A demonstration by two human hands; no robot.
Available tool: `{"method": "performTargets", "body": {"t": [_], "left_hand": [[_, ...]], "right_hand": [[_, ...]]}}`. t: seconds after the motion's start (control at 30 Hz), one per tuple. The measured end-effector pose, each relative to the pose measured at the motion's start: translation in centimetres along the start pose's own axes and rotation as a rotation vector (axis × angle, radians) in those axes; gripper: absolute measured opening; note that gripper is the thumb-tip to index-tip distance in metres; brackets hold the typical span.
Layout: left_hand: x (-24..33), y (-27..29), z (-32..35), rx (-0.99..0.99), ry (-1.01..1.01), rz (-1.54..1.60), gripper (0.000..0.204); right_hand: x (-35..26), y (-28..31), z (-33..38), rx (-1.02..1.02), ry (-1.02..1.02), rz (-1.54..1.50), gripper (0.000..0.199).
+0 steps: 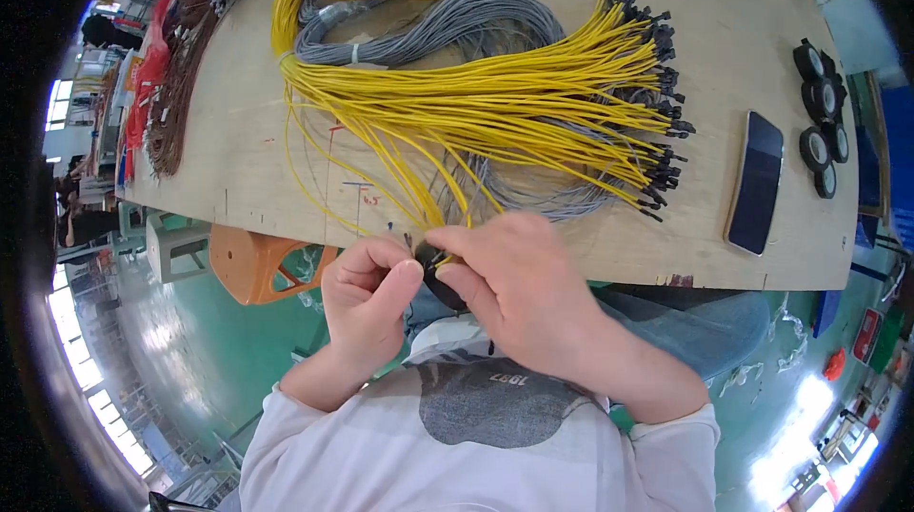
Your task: The recorder uses black electrical tape to bundle several yellow wires together on a factory workbench.
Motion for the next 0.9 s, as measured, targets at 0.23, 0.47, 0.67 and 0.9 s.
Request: {"method": "performTargets", "body": {"t": [0.23,0.47,0.67,0.9], "left_hand": [[-0.1,1.4,-0.1,0.110,-0.355,-0.620,0.005],[1.4,1.8,-0.5,-0.034,-0.629,-0.868,0.015],[1.0,2.2,-0.4,-0.002,-0.555,-0.819,0.015],[1.5,0.2,0.1,-0.019,-0.639,-0.925,0.007]], "right_hand": [[0.0,0.8,-2.4,-0.193,0.099,0.051,0.015],[-0.2,1.3,-3.1,-0.276,0.152,0.061,0.012],[-0.7,1.0,-3.7,-0.277,0.213,0.150,0.014],[-1.6,-0.7,-5.6,-0.238,-0.479,-0.398,0.030]]}}
Point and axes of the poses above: each hand's wrist, its own z-axis away from the middle knuckle, its own y-axis out of the back of the hand, x = y × z, the point moved 1 cm from there along -z, towards the middle knuckle, and after that the axes turned 13 degrees about -z, right-handed, at the moved point
